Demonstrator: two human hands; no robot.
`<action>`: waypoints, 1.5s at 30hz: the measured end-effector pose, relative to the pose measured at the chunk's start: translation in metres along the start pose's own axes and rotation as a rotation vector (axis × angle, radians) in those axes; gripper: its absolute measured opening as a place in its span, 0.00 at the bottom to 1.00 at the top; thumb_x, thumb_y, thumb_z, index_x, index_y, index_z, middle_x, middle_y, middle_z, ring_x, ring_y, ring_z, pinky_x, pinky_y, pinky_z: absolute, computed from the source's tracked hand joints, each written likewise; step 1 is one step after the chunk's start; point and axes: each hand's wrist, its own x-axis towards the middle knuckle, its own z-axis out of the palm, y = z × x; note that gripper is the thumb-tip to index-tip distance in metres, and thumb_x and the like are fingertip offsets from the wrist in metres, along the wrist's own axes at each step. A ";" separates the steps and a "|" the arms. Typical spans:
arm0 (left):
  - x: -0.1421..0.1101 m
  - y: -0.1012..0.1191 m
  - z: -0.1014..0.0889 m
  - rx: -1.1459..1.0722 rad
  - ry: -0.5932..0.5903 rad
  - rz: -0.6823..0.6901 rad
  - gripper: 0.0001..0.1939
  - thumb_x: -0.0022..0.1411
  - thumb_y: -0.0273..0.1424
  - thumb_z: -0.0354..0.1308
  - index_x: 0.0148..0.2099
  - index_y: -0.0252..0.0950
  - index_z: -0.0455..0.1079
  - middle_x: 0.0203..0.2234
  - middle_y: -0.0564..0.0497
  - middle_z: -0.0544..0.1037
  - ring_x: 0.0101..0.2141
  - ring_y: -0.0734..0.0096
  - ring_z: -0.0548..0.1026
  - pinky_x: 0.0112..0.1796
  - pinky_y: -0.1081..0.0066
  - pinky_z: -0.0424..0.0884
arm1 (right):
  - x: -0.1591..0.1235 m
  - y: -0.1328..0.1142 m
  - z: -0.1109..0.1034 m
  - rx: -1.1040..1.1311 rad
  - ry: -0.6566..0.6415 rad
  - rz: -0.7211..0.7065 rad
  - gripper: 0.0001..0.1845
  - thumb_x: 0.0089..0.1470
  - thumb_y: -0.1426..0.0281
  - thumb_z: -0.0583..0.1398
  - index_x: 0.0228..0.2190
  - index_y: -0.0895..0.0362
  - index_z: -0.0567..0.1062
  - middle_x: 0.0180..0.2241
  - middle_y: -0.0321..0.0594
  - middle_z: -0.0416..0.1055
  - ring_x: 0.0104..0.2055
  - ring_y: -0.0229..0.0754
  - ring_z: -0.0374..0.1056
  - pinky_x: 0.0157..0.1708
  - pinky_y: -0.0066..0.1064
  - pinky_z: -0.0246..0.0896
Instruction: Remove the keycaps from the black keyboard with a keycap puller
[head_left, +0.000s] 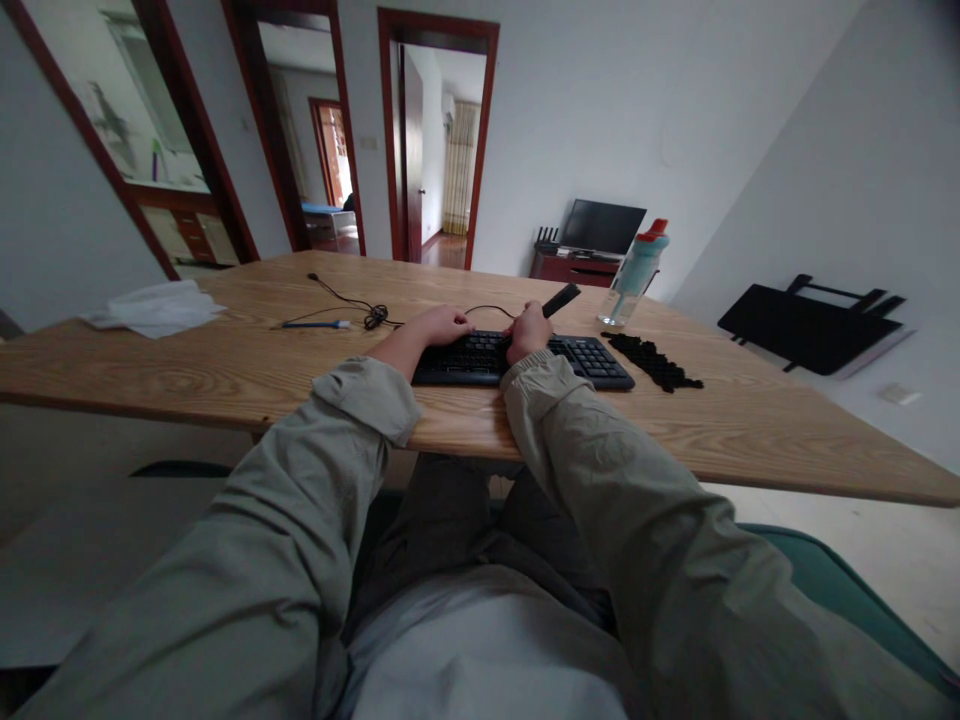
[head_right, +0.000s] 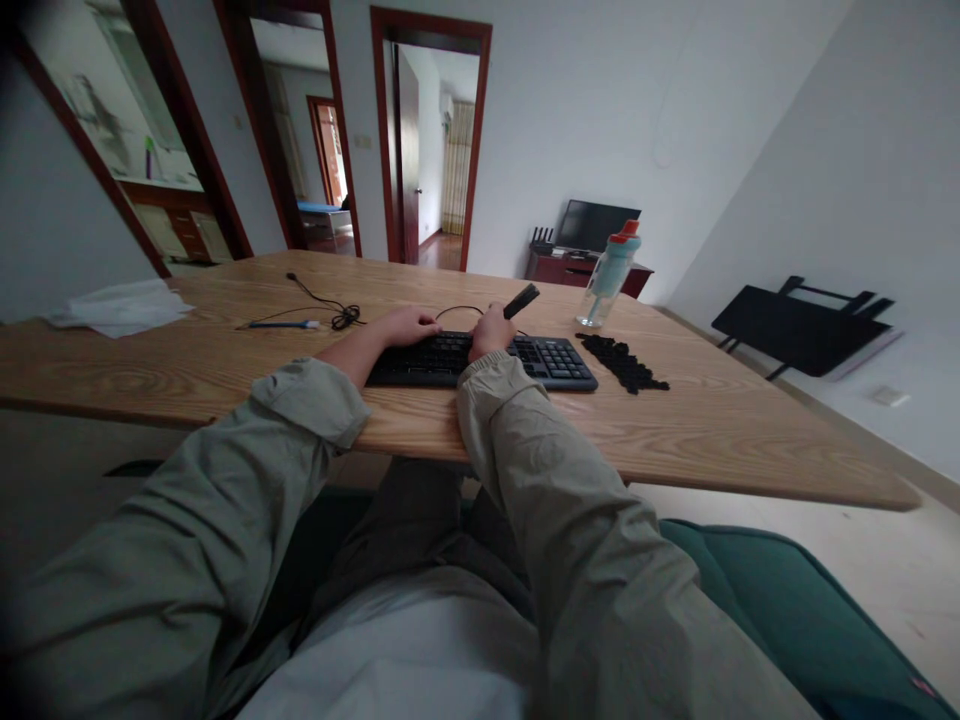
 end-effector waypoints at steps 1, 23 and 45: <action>0.000 -0.001 0.000 -0.001 -0.003 0.000 0.21 0.62 0.41 0.50 0.42 0.33 0.78 0.37 0.45 0.82 0.33 0.68 0.75 0.32 0.74 0.64 | -0.001 -0.005 -0.001 0.105 0.071 0.081 0.14 0.56 0.64 0.48 0.21 0.50 0.51 0.12 0.26 0.46 0.13 0.35 0.49 0.13 0.27 0.51; -0.010 0.057 0.002 -0.310 0.155 0.259 0.24 0.57 0.39 0.63 0.54 0.34 0.73 0.36 0.45 0.81 0.33 0.69 0.76 0.37 0.70 0.71 | -0.001 -0.041 -0.024 0.637 -0.071 0.282 0.18 0.61 0.67 0.50 0.21 0.53 0.51 0.12 0.23 0.43 0.12 0.30 0.44 0.16 0.24 0.52; 0.002 0.065 0.013 -0.974 0.179 0.139 0.17 0.44 0.30 0.70 0.34 0.31 0.68 0.30 0.50 0.77 0.32 0.73 0.73 0.39 0.67 0.69 | -0.004 -0.046 -0.025 0.583 -0.198 0.205 0.20 0.55 0.54 0.58 0.21 0.54 0.64 0.19 0.34 0.67 0.26 0.39 0.69 0.30 0.32 0.69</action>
